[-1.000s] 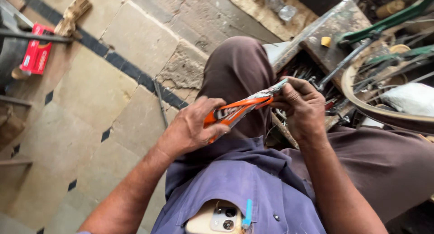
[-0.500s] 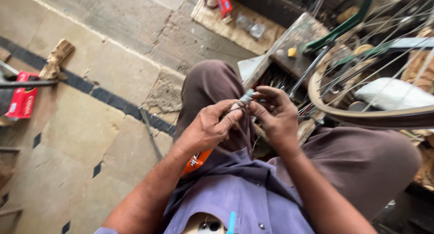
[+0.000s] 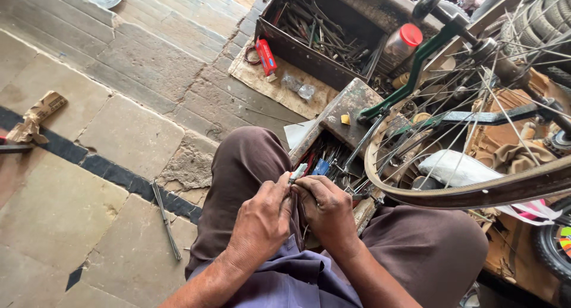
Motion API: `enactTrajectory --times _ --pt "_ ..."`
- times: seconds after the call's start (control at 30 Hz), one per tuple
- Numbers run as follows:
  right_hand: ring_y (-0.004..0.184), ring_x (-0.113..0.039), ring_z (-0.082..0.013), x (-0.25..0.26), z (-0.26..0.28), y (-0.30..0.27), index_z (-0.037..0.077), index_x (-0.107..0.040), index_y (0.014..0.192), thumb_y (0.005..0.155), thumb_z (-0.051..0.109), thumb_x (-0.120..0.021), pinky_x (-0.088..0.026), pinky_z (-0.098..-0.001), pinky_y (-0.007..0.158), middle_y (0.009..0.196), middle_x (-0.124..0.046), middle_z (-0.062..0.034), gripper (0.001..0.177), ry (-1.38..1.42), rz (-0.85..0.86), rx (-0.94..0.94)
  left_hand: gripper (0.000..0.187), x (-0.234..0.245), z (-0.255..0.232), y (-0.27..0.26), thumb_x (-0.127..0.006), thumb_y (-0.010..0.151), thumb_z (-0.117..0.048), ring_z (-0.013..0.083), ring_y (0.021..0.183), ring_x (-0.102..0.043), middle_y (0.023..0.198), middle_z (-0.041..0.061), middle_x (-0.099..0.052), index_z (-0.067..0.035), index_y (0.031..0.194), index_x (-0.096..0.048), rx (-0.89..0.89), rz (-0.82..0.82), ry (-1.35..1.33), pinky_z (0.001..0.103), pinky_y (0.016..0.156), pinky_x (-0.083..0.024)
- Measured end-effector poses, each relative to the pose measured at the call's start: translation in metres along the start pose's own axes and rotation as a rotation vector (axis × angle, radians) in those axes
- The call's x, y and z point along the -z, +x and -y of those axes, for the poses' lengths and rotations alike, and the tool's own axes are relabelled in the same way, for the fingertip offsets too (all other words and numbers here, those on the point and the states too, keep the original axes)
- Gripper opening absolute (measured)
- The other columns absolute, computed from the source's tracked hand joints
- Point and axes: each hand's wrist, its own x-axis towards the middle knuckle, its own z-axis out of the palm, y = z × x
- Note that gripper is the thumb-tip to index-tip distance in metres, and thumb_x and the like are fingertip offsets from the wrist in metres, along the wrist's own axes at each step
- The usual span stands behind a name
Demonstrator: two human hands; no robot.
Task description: The person sits on the floor and removes a damaged spoke from a bicycle wheel mounted on a stand. They open a package of new spokes, separate them, and insert a new spoke into the wheel hub and rim, then tighten it.
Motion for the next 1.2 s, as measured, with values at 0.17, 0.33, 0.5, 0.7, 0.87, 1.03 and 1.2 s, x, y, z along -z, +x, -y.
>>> enactTrajectory --times 0.17,0.33,0.5,0.7,0.87,1.03,1.2 --pt "0.085 -0.075 -0.0263 0.006 -0.004 0.002 0.0 -0.071 0.099 0.086 0.004 -0.076 -0.061 -0.0344 0.075 0.097 -0.073 -0.0126 0.014 0.016 0.058 0.089 0.044 -0.001 -0.004 -0.003 -0.059 0.097 -0.013 0.0378 0.079 -0.071 0.096 0.02 -0.062 0.003 0.138 -0.053 -0.083 -0.044 0.074 0.046 0.068 -0.058" --pt "0.079 -0.073 -0.0245 0.011 -0.011 0.005 0.003 -0.068 0.094 0.085 0.006 -0.078 -0.059 -0.0345 0.07 0.091 -0.071 -0.0106 0.014 0.036 0.057 0.09 0.041 0.002 -0.012 0.0 -0.058 0.098 -0.012 0.0381 0.078 -0.071 0.096 0.019 -0.065 0.0 0.137 -0.055 -0.082 -0.039 0.053 0.047 0.065 -0.058" --pt "0.089 -0.071 -0.028 0.007 -0.014 0.002 0.003 -0.066 0.1 0.088 0.008 -0.077 -0.058 -0.0378 0.077 0.101 -0.07 -0.0112 0.017 -0.006 -0.036 0.314 0.038 0.009 -0.012 0.004 -0.057 0.1 -0.014 0.0365 0.076 -0.072 0.093 0.017 -0.066 -0.002 0.136 -0.056 -0.074 -0.006 -0.07 0.044 0.063 -0.06" --pt "0.089 -0.072 -0.0268 0.011 -0.019 0.008 0.001 -0.067 0.102 0.089 0.008 -0.077 -0.058 -0.0366 0.076 0.1 -0.07 -0.012 0.018 0.116 0.221 0.187 0.034 0.018 -0.004 0.001 -0.059 0.098 -0.016 0.0404 0.078 -0.07 0.089 0.017 -0.066 -0.01 0.131 -0.06 -0.027 0.015 -0.03 0.049 0.063 -0.056" --pt "0.086 -0.073 -0.0252 0.008 -0.02 0.004 0.001 -0.068 0.099 0.088 0.009 -0.078 -0.059 -0.0356 0.076 0.097 -0.071 -0.0112 0.017 0.155 0.231 0.102 0.032 0.015 0.0 -0.001 -0.059 0.099 -0.016 0.0382 0.078 -0.071 0.09 0.016 -0.067 -0.009 0.13 -0.061 -0.031 -0.023 -0.07 0.047 0.065 -0.057" --pt "0.091 -0.071 -0.0289 0.002 -0.021 0.0 0.002 -0.065 0.099 0.087 0.011 -0.08 -0.059 -0.0379 0.08 0.101 -0.07 -0.0137 0.021 -0.048 0.028 0.382 0.037 0.009 0.001 0.003 -0.059 0.098 -0.016 0.0374 0.079 -0.072 0.091 0.016 -0.068 -0.009 0.134 -0.059 0.004 0.024 -0.027 0.046 0.066 -0.059" --pt "0.087 -0.074 -0.0214 -0.007 -0.033 -0.004 0.005 -0.064 0.098 0.086 0.007 -0.078 -0.062 -0.0327 0.077 0.1 -0.072 -0.01 0.019 0.069 0.015 0.331 0.039 0.005 0.007 0.002 -0.058 0.096 -0.012 0.0367 0.077 -0.073 0.091 0.018 -0.069 -0.007 0.135 -0.06 0.009 0.062 0.013 0.046 0.065 -0.06"
